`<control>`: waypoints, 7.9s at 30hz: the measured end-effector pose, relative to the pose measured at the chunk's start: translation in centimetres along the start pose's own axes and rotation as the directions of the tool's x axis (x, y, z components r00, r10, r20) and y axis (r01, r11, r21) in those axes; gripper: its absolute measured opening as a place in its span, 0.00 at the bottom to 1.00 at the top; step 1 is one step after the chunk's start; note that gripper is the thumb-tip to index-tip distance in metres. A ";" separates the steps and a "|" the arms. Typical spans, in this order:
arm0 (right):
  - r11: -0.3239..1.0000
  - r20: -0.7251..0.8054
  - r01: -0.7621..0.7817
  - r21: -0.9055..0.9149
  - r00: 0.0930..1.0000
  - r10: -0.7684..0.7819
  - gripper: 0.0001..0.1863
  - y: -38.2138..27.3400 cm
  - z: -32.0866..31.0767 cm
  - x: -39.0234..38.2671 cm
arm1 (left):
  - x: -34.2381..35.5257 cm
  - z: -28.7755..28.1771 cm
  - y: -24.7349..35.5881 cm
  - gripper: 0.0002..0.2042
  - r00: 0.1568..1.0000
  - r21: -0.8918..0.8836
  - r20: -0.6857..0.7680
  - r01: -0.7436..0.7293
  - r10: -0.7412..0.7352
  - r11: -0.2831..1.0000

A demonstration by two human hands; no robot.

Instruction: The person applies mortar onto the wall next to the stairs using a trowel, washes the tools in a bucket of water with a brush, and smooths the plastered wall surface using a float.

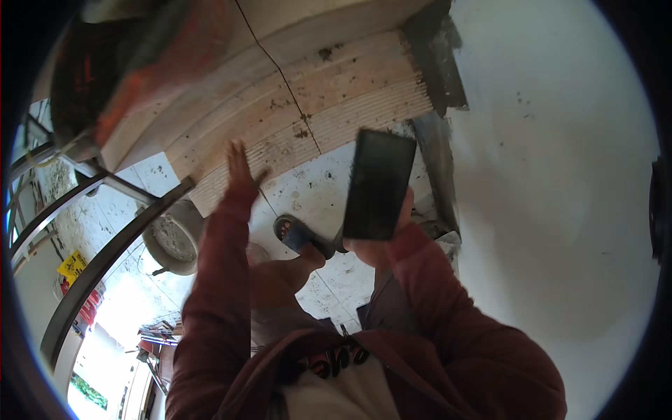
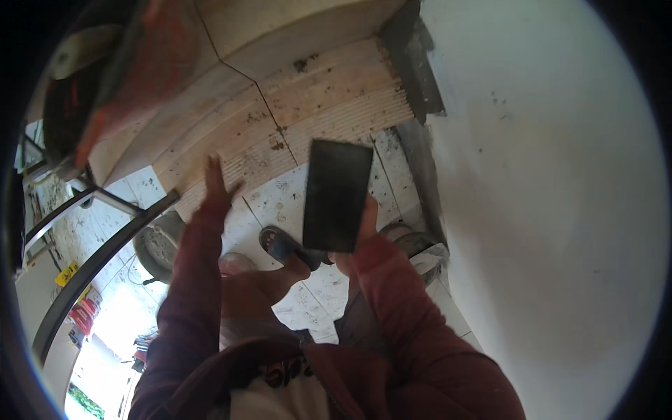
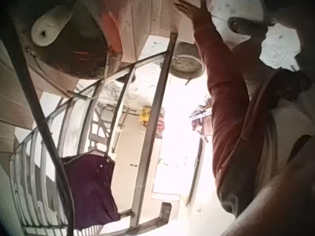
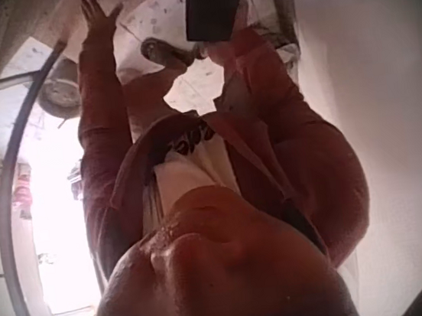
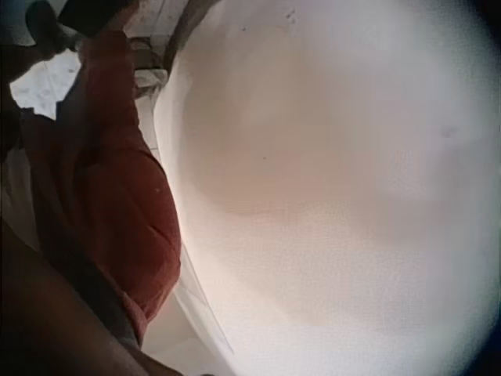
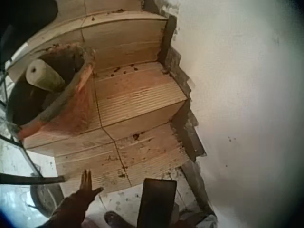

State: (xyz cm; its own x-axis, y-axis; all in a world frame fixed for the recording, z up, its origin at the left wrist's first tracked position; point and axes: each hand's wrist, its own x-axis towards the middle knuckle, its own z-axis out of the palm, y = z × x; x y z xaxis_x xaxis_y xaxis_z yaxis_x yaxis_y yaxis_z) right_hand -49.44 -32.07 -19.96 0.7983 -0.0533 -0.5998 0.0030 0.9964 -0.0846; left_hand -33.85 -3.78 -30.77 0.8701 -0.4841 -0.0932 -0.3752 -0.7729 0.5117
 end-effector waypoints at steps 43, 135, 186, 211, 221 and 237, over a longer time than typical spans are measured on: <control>-0.881 0.423 -0.276 0.383 0.901 -0.099 0.25 -15.3 -8.2 0.7 | 6.7 7.6 -0.1 0.68 0.608 0.433 0.185 0.655 -0.772 0.619; -0.786 0.220 -0.200 0.585 0.972 -0.083 0.26 -17.1 -2.5 7.0 | 7.7 7.6 0.2 0.62 0.540 0.464 0.217 0.676 -0.813 0.573; -0.793 0.073 -0.130 0.596 0.992 -0.107 0.25 -16.5 -3.6 7.7 | 7.5 6.8 0.9 0.63 0.540 0.488 0.257 0.644 -0.802 0.590; -0.720 0.217 -0.242 0.651 0.968 -0.129 0.28 -18.3 -3.7 8.3 | 7.7 7.6 1.1 0.63 0.562 0.432 0.240 0.669 -0.792 0.605; -0.699 0.317 -0.319 0.641 0.938 -0.137 0.21 -17.0 2.4 10.5 | 7.5 6.8 0.7 0.64 0.537 0.482 0.237 0.658 -0.810 0.578; -0.634 0.061 -0.194 0.749 0.972 -0.226 0.19 -16.2 6.2 11.6 | 7.1 6.5 0.8 0.64 0.577 0.447 0.250 0.643 -0.777 0.621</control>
State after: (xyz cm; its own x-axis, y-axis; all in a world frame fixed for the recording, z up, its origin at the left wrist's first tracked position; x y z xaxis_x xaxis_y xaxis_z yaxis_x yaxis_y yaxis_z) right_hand -36.53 -48.38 -20.58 0.8119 -0.2732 -0.5159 0.2941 -0.5719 0.7658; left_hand -30.05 -10.55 -36.57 0.7142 0.2189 -0.6648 0.1836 -0.9752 -0.1238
